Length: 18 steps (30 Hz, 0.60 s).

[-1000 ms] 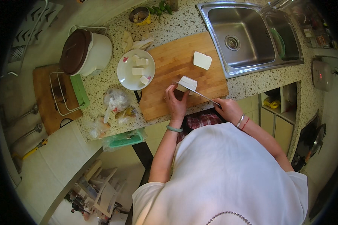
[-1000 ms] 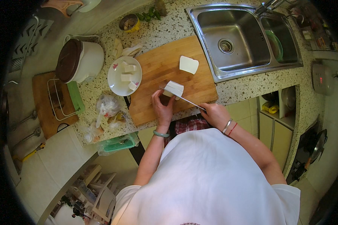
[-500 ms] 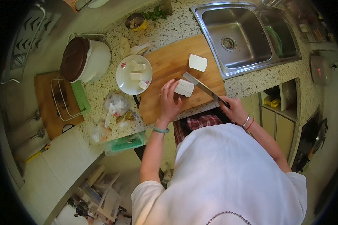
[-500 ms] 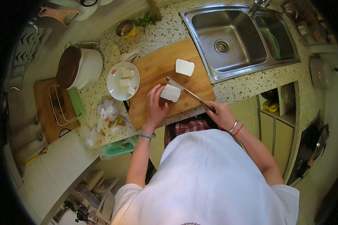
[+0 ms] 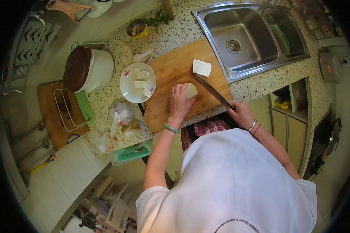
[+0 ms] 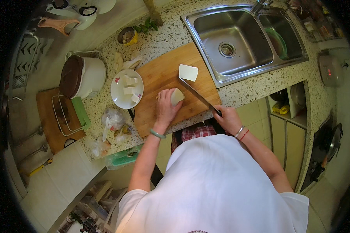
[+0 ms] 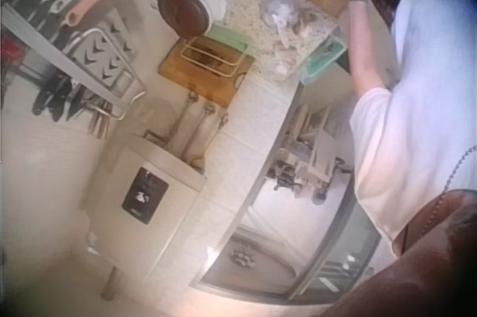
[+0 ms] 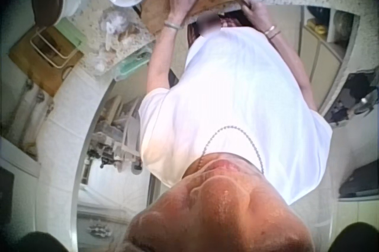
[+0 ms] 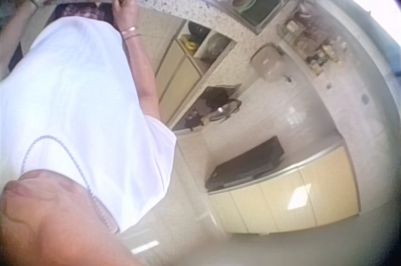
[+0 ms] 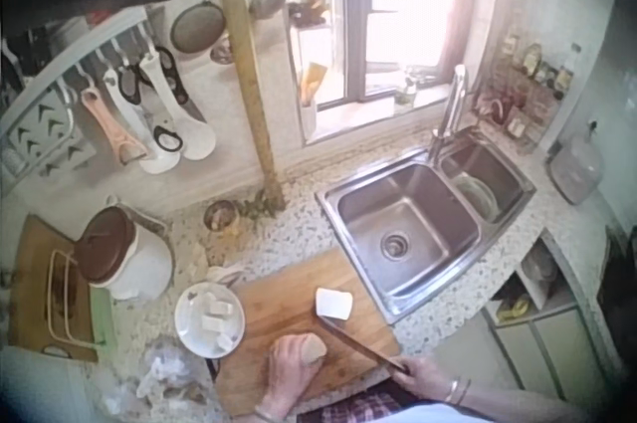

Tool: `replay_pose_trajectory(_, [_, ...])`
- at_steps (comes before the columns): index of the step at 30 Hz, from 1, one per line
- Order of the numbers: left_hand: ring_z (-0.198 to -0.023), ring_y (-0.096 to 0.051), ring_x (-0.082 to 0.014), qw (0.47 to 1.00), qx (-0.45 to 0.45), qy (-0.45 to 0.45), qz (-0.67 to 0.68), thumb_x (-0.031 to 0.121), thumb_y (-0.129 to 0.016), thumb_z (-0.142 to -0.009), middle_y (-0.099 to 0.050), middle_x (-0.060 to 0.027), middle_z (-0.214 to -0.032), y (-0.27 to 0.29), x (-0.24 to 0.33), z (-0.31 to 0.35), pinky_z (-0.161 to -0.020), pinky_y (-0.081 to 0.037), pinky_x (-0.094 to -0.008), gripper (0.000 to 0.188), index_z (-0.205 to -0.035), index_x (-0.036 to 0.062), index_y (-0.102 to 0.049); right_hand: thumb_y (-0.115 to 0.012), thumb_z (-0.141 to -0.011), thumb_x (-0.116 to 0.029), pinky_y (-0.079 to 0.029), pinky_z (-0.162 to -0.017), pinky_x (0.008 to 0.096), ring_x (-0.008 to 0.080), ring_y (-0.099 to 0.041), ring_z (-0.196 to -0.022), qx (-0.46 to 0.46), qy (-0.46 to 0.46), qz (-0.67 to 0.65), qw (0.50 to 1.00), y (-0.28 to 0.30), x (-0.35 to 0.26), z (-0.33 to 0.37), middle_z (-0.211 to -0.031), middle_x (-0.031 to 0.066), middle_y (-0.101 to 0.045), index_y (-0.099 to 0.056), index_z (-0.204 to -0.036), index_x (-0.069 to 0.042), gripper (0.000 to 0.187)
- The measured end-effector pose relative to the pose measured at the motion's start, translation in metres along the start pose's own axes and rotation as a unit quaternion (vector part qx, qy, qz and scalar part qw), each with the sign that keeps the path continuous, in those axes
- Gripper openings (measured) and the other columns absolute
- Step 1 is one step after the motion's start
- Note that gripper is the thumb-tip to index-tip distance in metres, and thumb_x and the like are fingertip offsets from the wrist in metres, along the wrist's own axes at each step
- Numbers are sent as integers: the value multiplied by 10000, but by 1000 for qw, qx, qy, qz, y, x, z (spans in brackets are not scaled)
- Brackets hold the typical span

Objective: The person retrieves a block of tofu from the refrigerator and places it on a wooden cutting board. They unwrap the tofu, cut it into smaller rectangular pieces using a knife, and transfer the pieces into a white bowl.

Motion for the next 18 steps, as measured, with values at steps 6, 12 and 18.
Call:
replay_pose_trajectory(6, [-1100, -502, -344, 984, 118, 131, -32, 189, -818, -726, -524, -134, -1202, -18, 17, 16, -943, -410, -463, 602, -1248, 69, -544, -659, -870, -144, -520, -623, 434, 385, -653, -706, -10, 28, 18, 999, -6, -8, -5, -783, 217, -656, -694, -1041, -58, 194])
replay_pose_trajectory(12, [-1158, -487, -342, 979, 149, 127, 56, 245, -814, -762, -516, -130, -1262, -19, 7, 30, -981, -402, -466, 629, -1299, 74, -534, -659, -869, -141, -529, -642, 442, 384, -655, -708, -33, 59, 31, 997, -3, -19, -7, -779, 208, -667, -697, -1043, -64, 194])
replay_pose_trajectory(18, [-1130, -506, -341, 979, 162, 116, 51, 218, -806, -775, -547, -133, -1211, -20, 6, 30, -983, -410, -447, 570, -1265, 66, -558, -666, -867, -155, -532, -654, 448, 376, -660, -720, -34, 91, 72, 993, -8, -15, -3, -775, 208, -671, -702, -1034, -56, 197])
Point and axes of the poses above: each hand's wrist, its own z-axis away from the middle knuckle, its own y-axis out of the back of the hand, x = y × z, the point moved 2 cm from there along -z, towards the middle knuckle
